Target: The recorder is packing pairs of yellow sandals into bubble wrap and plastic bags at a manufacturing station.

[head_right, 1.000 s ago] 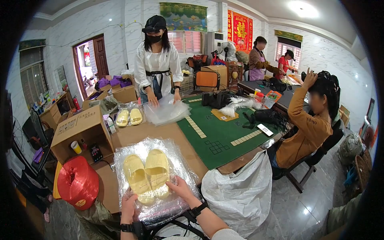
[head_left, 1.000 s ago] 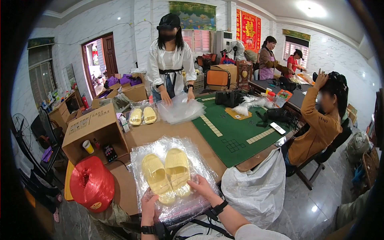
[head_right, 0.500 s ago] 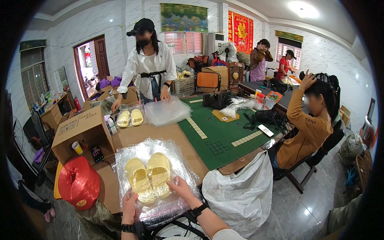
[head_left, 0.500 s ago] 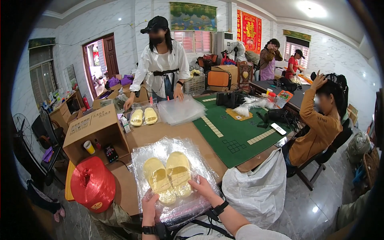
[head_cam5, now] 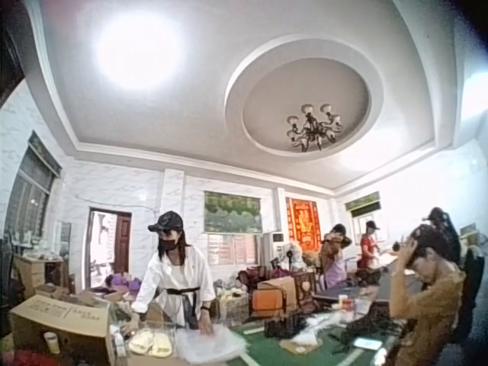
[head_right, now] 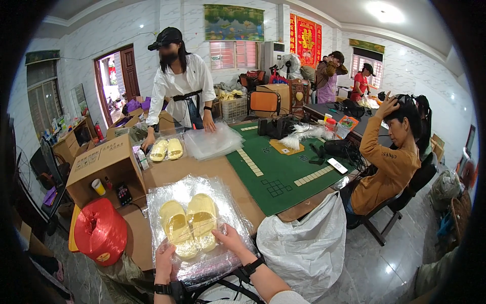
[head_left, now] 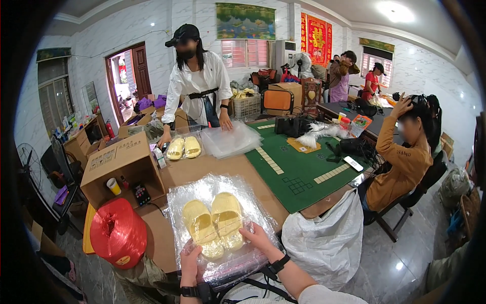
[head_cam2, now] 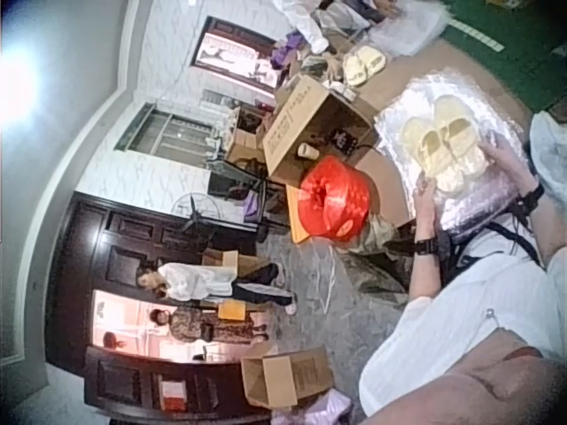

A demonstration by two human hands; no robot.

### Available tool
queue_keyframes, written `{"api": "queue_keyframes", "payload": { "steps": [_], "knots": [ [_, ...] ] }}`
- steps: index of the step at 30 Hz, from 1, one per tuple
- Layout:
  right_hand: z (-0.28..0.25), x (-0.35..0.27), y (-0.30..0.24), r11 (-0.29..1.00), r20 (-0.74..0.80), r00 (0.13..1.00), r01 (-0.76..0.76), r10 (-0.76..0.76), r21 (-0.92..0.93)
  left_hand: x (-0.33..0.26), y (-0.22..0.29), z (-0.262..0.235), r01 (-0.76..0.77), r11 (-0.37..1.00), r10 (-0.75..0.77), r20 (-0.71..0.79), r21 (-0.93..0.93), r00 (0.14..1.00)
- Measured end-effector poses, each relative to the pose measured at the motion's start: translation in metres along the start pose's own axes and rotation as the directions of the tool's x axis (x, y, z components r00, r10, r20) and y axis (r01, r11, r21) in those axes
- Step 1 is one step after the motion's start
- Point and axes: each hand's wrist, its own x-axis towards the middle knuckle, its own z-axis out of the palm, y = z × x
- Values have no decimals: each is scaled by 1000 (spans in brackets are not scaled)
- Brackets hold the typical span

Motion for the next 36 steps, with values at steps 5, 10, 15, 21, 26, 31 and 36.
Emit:
{"api": "queue_keyframes", "payload": {
  "steps": [5,10,15,21,26,31,36],
  "knots": [
    [-1,3,7,999,4,1000,-15,14,38,-1,3,4,2,1000,-2,13,3,1000],
    [0,2,7,1000,-13,1000,-4,4,17,2,0,1,23,999,-23,14,-39,1000],
    [2,-2,-1,1000,-5,1000,1,-1,-1,7,-10,-11,-7,997,13,78,-77,997],
    [0,-3,8,998,-64,998,-15,11,-67,-5,7,2,-6,998,11,71,-59,997],
    [1,0,13,990,-27,1000,12,-9,142,2,-6,-7,-19,1000,19,92,-5,996],
    [12,-12,-1,961,-37,994,113,-108,254,1,-4,-9,-99,993,106,125,-63,986],
    [14,-14,-16,930,-89,932,339,-353,-141,1,10,1,-273,946,242,178,177,954]
  ]
}}
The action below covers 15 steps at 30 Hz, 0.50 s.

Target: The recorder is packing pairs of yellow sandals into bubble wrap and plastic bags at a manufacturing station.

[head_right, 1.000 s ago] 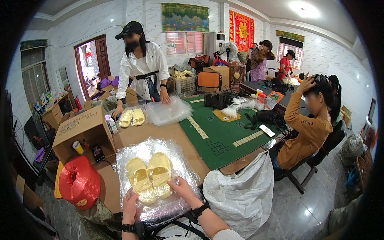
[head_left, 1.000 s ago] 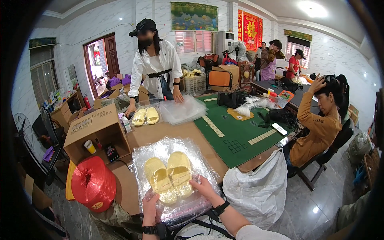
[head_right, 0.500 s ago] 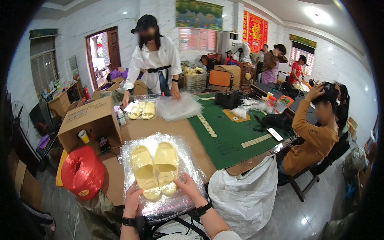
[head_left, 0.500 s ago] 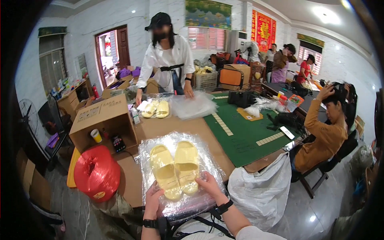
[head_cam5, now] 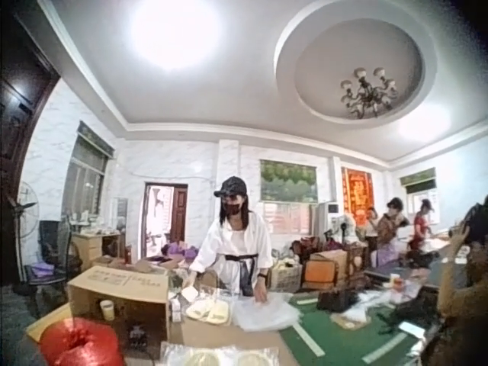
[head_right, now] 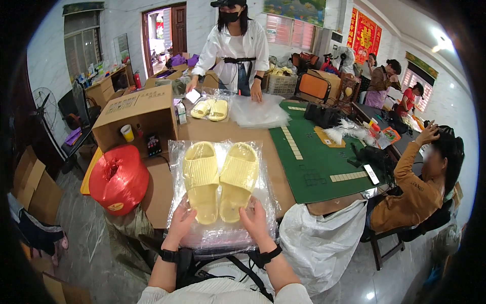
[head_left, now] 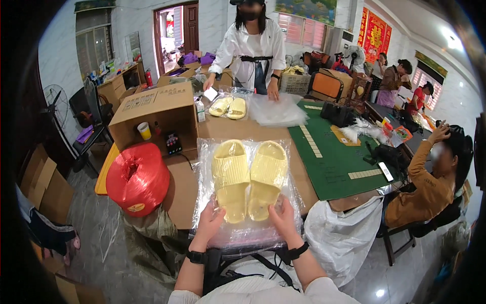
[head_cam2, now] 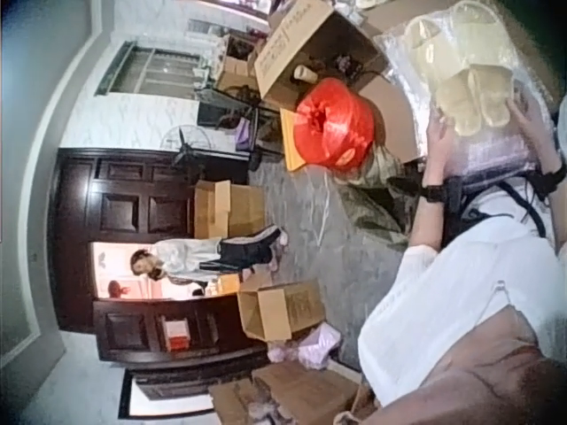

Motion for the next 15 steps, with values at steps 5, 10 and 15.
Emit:
{"api": "queue_keyframes", "payload": {
  "steps": [5,10,15],
  "knots": [
    [-10,6,-6,889,90,985,172,-148,-425,0,4,-3,-28,932,34,-10,361,999],
    [-15,20,-39,859,154,987,42,43,-509,-2,12,1,-126,641,217,-21,757,976],
    [-10,34,-49,963,84,996,-4,28,-268,9,19,-3,-34,686,80,-29,726,996]
  ]
}}
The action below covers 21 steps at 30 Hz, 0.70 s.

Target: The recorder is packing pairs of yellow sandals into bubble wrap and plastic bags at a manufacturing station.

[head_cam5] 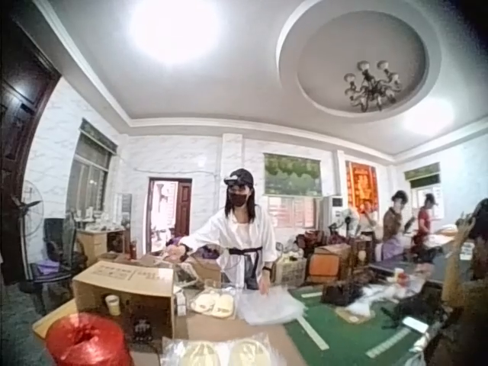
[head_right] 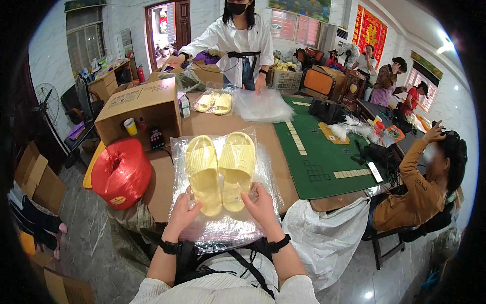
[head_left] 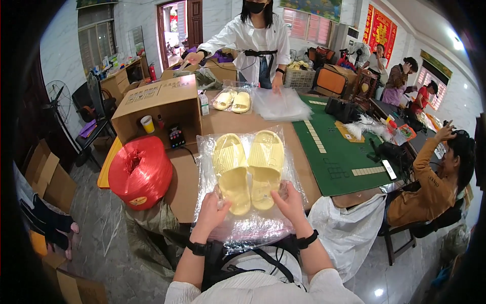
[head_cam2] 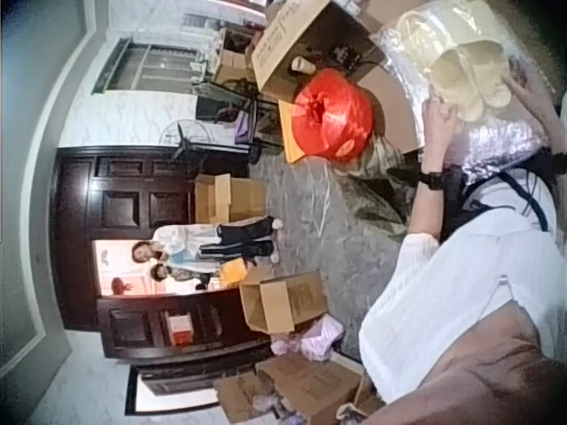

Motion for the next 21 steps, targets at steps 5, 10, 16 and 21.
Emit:
{"api": "queue_keyframes", "payload": {
  "steps": [5,10,16,21],
  "knots": [
    [10,-2,28,980,2,995,-94,95,-174,3,-20,17,-7,998,8,17,-69,1000],
    [29,-9,78,959,-43,963,-259,265,118,3,-54,44,150,689,-169,44,-709,985],
    [36,-15,65,854,16,941,-315,339,415,-4,-70,44,133,634,-150,48,-762,988],
    [33,-20,68,801,39,955,-267,293,536,-4,-55,38,143,596,-152,64,-790,986]
  ]
}}
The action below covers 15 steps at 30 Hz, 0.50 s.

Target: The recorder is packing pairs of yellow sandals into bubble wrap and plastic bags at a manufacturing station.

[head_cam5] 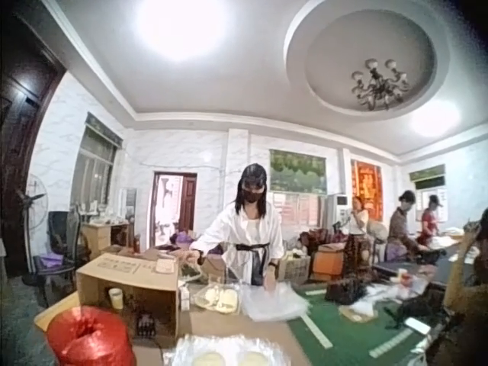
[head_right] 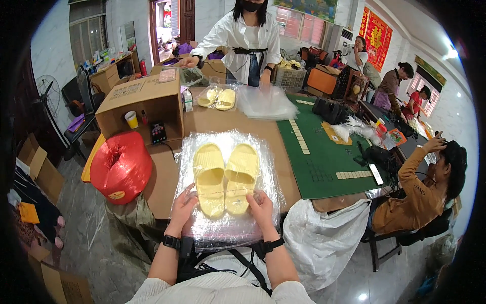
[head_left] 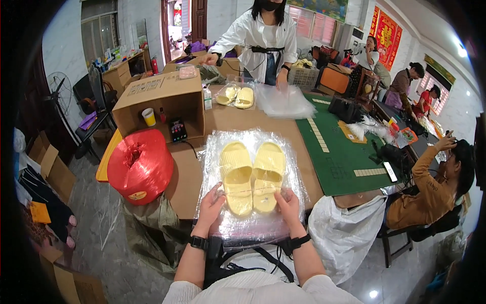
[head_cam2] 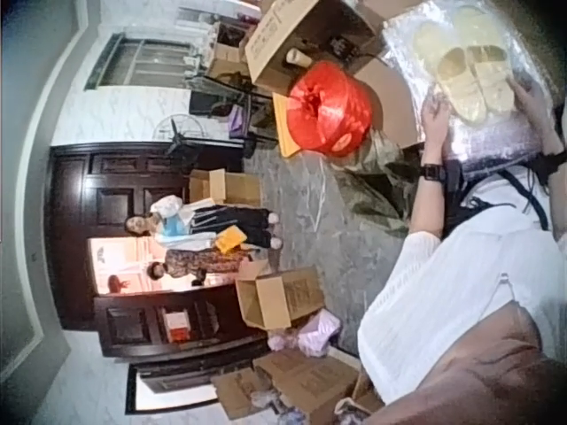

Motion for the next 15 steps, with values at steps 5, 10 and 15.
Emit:
{"api": "queue_keyframes", "payload": {
  "steps": [5,10,15],
  "knots": [
    [-5,3,2,993,12,997,-72,72,94,0,3,-9,11,997,-9,-23,75,1000],
    [2,1,-6,1000,-78,997,-9,9,-6,-4,12,-3,34,990,-25,-61,140,998],
    [-13,14,13,987,-148,984,114,-97,112,-3,15,-3,-37,998,35,-29,-58,999]
  ]
}}
